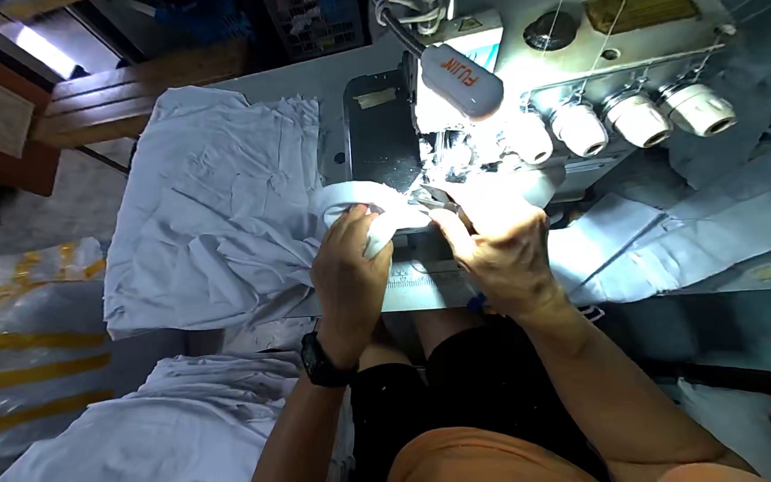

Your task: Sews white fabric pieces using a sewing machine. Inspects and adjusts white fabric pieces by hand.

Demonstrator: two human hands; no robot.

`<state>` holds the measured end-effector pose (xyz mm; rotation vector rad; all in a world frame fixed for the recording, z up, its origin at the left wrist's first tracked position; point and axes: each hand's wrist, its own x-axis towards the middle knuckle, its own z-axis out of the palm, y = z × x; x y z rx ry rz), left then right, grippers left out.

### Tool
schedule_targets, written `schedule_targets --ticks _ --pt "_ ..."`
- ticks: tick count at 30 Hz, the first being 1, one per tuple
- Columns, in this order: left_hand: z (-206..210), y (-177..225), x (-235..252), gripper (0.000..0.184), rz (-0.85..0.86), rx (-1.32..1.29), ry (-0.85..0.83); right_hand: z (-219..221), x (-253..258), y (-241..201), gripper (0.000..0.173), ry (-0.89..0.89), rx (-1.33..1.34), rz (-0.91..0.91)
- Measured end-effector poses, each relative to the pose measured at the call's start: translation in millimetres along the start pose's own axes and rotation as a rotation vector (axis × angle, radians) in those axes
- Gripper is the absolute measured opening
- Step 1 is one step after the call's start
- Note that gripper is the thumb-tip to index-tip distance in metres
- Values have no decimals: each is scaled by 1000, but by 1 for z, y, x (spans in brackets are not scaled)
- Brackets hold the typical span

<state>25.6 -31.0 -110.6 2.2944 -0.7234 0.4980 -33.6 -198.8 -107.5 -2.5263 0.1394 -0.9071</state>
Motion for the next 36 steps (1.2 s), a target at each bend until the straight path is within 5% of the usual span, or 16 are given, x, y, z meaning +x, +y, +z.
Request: schedule_targets --ticks 4,8,11,15,20,23,27,30,32,34,36 --pt "3 5 0 14 99 116 50 10 10 -14 22 0 -80 -30" --pt "-17 -5 13 13 96 -248 -38 -7 13 -10 20 -11 202 -4" --pt "-26 -15 21 10 27 -410 -146 -14 10 -6 23 21 53 17" --pt "-21 -7 18 10 52 -396 -136 6 8 -9 23 15 -82 8" --pt "-25 -4 17 13 93 -301 -127 8 15 -3 17 56 195 -61" --pt "-46 -17 26 19 -114 -712 -328 -14 18 -1 18 -30 479 31" --pt "-64 -35 31 5 -202 -1182 -530 -27 23 -2 43 -205 847 63" --pt "-78 -32 28 9 -170 -1146 -603 -19 28 -11 44 -251 842 -180" --pt "-87 -30 31 15 -148 -1028 -679 -8 24 -15 22 -271 772 -343" --pt "-96 -31 35 15 -128 -848 -780 -3 10 -17 11 -330 740 -399" --pt "-102 -36 30 15 -165 -746 -847 -1 -8 -17 18 -443 844 -342"
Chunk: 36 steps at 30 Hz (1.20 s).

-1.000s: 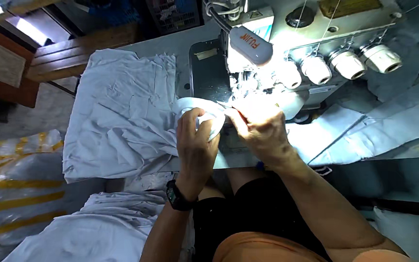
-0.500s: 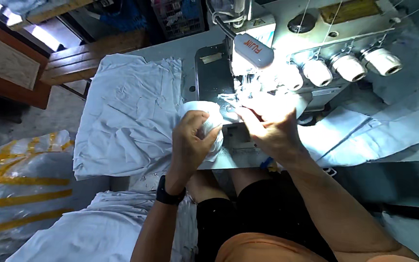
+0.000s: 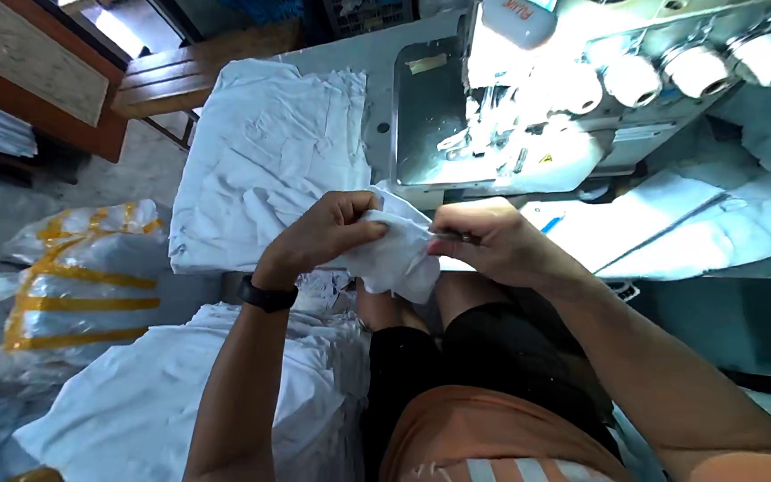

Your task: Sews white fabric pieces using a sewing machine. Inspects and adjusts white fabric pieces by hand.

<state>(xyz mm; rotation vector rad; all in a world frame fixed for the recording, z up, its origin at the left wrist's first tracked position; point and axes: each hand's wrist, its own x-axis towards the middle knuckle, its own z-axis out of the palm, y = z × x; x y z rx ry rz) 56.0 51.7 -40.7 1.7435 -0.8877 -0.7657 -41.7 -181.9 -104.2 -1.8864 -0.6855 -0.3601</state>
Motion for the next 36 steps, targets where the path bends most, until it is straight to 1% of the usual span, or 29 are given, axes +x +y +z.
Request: schedule_targets --ticks 2,3,5,6,8,9,10,12,14,16,19,27,31,36 --pt "5 -3 -7 11 -92 -25 -8 8 -14 3 15 -32 176 106" --pt "13 -5 -9 7 -130 -43 -6 11 -21 3 13 -29 212 170" --pt "34 -16 -12 6 -153 -91 56 16 -32 3 11 39 159 266" --pt "45 -23 -13 7 -142 -125 105 17 -37 2 14 88 73 301" --pt "63 -37 -19 12 -111 -237 185 19 -46 -2 40 204 -138 373" --pt "68 -41 -18 12 -116 -303 221 21 -51 -4 45 256 -221 389" --pt "72 -44 -17 12 -122 -367 255 25 -55 -7 42 308 -259 394" --pt "78 -48 -14 14 -119 -448 299 34 -64 -11 32 392 -279 334" --pt "80 -51 -13 14 -86 -498 315 39 -68 -12 27 432 -300 240" --pt "82 -54 -13 14 -58 -544 316 43 -68 -13 25 451 -344 192" --pt "83 -56 -14 16 -34 -590 297 45 -67 -10 24 452 -354 194" --pt "84 -59 -17 16 -9 -632 276 48 -61 -12 21 422 -215 223" --pt "82 -60 -17 18 3 -667 276 50 -62 -14 21 431 -201 224" --pt "83 -62 -18 18 21 -638 263 51 -59 -17 21 417 -190 220"
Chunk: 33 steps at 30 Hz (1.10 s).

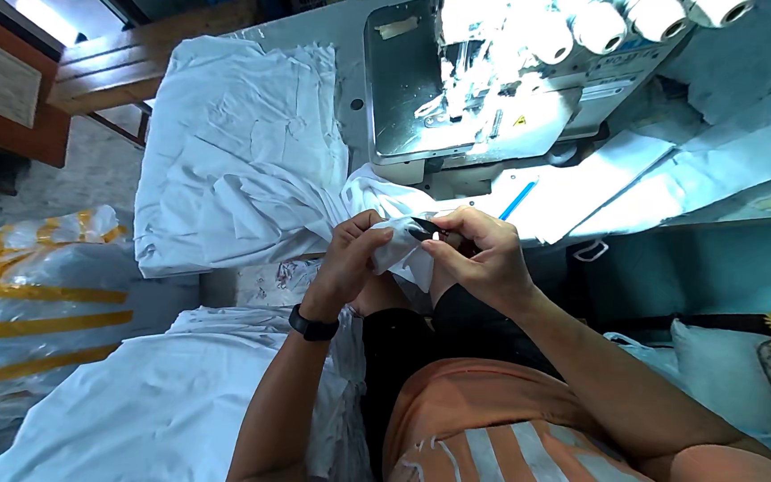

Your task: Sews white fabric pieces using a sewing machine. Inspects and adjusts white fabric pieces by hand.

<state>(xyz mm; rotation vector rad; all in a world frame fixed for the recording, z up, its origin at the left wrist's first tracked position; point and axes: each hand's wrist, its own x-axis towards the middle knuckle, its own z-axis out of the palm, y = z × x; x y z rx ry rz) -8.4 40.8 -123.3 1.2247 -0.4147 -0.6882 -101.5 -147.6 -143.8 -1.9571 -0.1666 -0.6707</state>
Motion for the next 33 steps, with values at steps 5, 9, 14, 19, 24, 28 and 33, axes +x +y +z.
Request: schedule_targets --ticks 5,9,14,19,24,28,33 --pt "-4 -1 -1 16 52 -21 -20 -5 1 -4 22 24 -50 -33" --pt "-2 -3 -2 15 88 17 -40 -10 4 -3 22 13 -90 -29" --pt "-1 -6 -2 13 113 53 -51 -9 3 -5 22 -8 -81 -26" --pt "-1 -8 -2 13 125 53 -58 -1 6 -9 21 -10 -36 6" --pt "-3 -8 -3 14 139 54 -61 2 5 -11 19 -23 69 100" --pt "-4 -10 -2 16 125 17 -75 1 3 -10 18 -36 102 93" --pt "-7 -7 -3 16 115 -5 -92 -21 9 -15 11 -188 223 43"
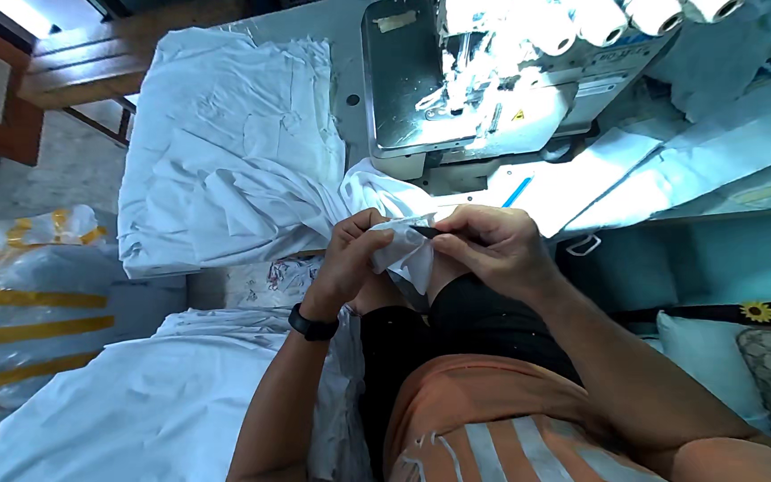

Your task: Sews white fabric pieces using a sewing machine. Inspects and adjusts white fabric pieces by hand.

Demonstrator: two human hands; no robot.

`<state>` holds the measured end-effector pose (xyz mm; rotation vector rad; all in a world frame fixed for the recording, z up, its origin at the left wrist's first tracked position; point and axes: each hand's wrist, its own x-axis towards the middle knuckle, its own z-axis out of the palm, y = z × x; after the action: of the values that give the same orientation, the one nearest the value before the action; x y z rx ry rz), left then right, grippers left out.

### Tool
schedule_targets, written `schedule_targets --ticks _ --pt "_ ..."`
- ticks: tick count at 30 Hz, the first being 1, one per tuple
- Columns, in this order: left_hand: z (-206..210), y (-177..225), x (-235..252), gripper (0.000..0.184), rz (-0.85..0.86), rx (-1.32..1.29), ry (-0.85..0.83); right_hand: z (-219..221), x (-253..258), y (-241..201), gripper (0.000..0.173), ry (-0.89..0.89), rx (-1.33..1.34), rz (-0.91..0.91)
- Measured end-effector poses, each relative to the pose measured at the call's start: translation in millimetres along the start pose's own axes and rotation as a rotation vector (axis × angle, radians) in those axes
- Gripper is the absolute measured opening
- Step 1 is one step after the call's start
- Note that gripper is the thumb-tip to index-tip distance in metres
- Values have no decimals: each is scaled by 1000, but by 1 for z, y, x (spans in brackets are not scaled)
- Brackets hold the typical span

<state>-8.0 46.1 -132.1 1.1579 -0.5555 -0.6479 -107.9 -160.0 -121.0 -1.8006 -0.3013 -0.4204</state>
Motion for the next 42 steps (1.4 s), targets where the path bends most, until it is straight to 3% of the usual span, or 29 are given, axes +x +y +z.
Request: schedule_targets --ticks 3,8,12,14,18,22,24,26,28,31,35,40,42 --pt "-3 1 -1 16 -2 -26 -7 -20 7 -6 17 -109 310 86" --pt "-5 2 -2 16 -17 24 -60 -17 24 6 31 -138 -98 -43" --pt "-14 30 -18 22 -29 472 -90 3 16 18 10 -300 -198 -164" --pt "-25 51 -30 28 -94 652 14 10 4 17 8 -350 -207 -179" --pt "-39 62 -25 12 -153 838 356 20 -14 18 6 -353 -227 -174" --pt "-37 40 -5 30 -408 1015 357 26 -20 17 7 -343 -219 -182" --pt "-30 18 -3 28 -329 1114 337 30 -25 17 8 -348 -227 -189" --pt "-14 8 -12 18 -59 1283 333 34 -31 19 9 -361 -253 -186" --pt "5 22 -15 17 216 1383 260 38 -35 19 10 -366 -304 -191" --pt "20 35 -10 14 422 1465 81 42 -30 17 9 -306 -358 -232" --pt "5 32 -19 31 266 1285 -39 38 -24 22 9 -203 -442 -269" --pt "-7 45 -33 12 272 1213 1 38 -33 27 11 -219 -421 -260" --pt "-5 33 -29 16 236 1242 -53 40 -38 29 12 -246 -415 -253"
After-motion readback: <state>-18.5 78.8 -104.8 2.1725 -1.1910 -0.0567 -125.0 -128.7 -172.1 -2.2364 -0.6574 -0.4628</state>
